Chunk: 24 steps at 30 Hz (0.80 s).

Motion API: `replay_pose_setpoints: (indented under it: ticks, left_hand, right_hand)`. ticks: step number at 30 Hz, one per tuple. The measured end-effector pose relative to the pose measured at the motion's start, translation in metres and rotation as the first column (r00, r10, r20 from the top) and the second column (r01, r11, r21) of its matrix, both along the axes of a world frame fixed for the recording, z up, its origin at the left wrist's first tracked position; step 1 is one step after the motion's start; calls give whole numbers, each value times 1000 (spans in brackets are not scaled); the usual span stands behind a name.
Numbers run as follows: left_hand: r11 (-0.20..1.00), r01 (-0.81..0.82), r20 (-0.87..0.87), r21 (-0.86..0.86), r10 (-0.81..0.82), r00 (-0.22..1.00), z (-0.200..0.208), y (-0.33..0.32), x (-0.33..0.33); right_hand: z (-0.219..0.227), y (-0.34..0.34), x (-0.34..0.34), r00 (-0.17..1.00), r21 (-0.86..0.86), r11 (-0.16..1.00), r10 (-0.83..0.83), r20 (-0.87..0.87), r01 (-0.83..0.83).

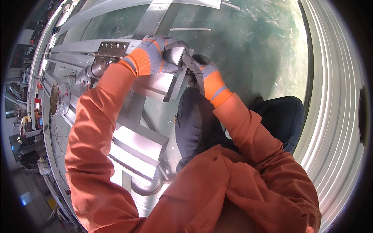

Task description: The person aligns and secures metal frame components using a cordless drill. They repeatedly position brackets, insert fasteners, and tighten them to assemble the structure.

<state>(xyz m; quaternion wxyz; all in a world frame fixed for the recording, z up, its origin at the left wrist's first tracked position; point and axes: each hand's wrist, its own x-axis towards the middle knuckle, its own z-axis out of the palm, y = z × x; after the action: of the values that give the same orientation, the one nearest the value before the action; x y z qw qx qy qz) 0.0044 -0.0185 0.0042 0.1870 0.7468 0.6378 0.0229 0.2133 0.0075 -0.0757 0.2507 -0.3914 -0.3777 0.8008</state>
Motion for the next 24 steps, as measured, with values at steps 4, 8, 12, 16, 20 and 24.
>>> replay_pose_setpoints:
  ticks: [4,8,12,16,20,24]
  left_hand:
    - [995,-82,-67,-64,77,995,5,0,10]
    - [991,-111,-78,-78,105,991,19,1,24]
    - [998,-62,-17,-11,61,998,6,-3,10]
    - [1000,-7,4,26,7,1000,8,-2,9]
    - [998,-62,57,9,62,996,17,-5,16]
    - [998,-58,86,19,56,995,20,-7,12]
  right_hand:
    - [0,1,2,998,-159,986,-53,-42,46]
    - [2,4,10,995,-103,995,-18,-102,8]
    - [0,0,8,989,-43,999,3,-147,-9]
    - [-4,5,11,986,7,999,44,-163,-43]
    - [-2,6,11,983,12,997,72,-167,-71]
    - [-6,6,11,977,32,996,82,-196,-77]
